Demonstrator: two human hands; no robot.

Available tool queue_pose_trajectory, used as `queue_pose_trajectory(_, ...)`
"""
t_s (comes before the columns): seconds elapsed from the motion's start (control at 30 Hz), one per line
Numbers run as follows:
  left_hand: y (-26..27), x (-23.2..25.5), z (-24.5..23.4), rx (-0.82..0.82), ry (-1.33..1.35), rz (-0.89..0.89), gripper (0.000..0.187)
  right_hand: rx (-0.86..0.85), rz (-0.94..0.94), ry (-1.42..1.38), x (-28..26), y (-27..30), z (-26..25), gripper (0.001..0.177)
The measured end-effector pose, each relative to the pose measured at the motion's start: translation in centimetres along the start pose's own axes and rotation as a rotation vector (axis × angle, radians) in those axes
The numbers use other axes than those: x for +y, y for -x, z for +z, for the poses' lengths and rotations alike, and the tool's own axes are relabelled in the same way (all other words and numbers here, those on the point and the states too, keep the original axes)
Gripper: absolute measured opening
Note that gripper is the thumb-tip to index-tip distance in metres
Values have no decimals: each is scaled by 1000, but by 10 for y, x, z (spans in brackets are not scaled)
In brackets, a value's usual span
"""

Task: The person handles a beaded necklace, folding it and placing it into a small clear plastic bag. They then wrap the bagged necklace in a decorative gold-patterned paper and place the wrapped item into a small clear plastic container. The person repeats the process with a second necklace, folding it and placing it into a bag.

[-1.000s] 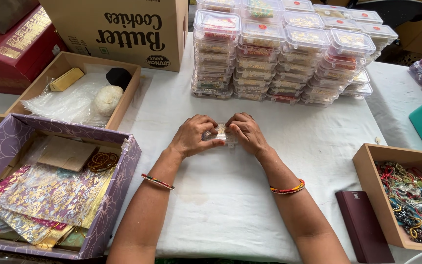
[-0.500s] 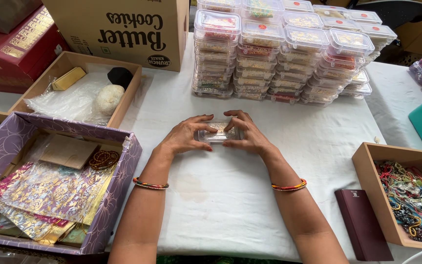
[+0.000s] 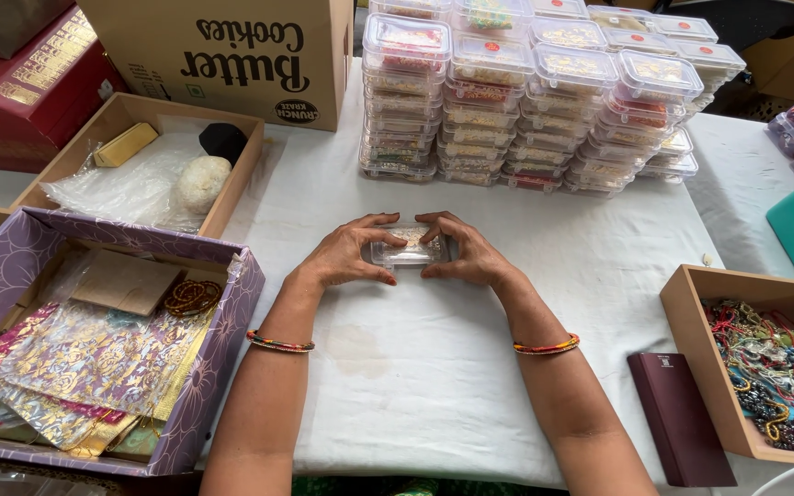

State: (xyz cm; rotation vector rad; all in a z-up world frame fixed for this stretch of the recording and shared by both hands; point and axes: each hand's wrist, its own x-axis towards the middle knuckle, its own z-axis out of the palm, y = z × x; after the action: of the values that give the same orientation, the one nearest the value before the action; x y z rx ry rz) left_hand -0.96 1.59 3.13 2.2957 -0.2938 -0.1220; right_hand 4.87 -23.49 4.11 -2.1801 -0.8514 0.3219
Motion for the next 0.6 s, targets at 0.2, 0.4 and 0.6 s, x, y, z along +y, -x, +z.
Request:
queue_pose_trajectory(0.2, 2, 0, 3, 39, -26, 61, 78, 44, -58, 46, -20, 5, 3, 74)
queue_pose_trajectory(0.4, 2, -3, 7, 250, 19, 139, 62, 469, -589, 613, -4, 1, 14, 63)
queue_pose_trajectory(0.6, -10, -14, 19, 410, -180, 320, 98, 792, -701, 748, 28, -9, 17, 37)
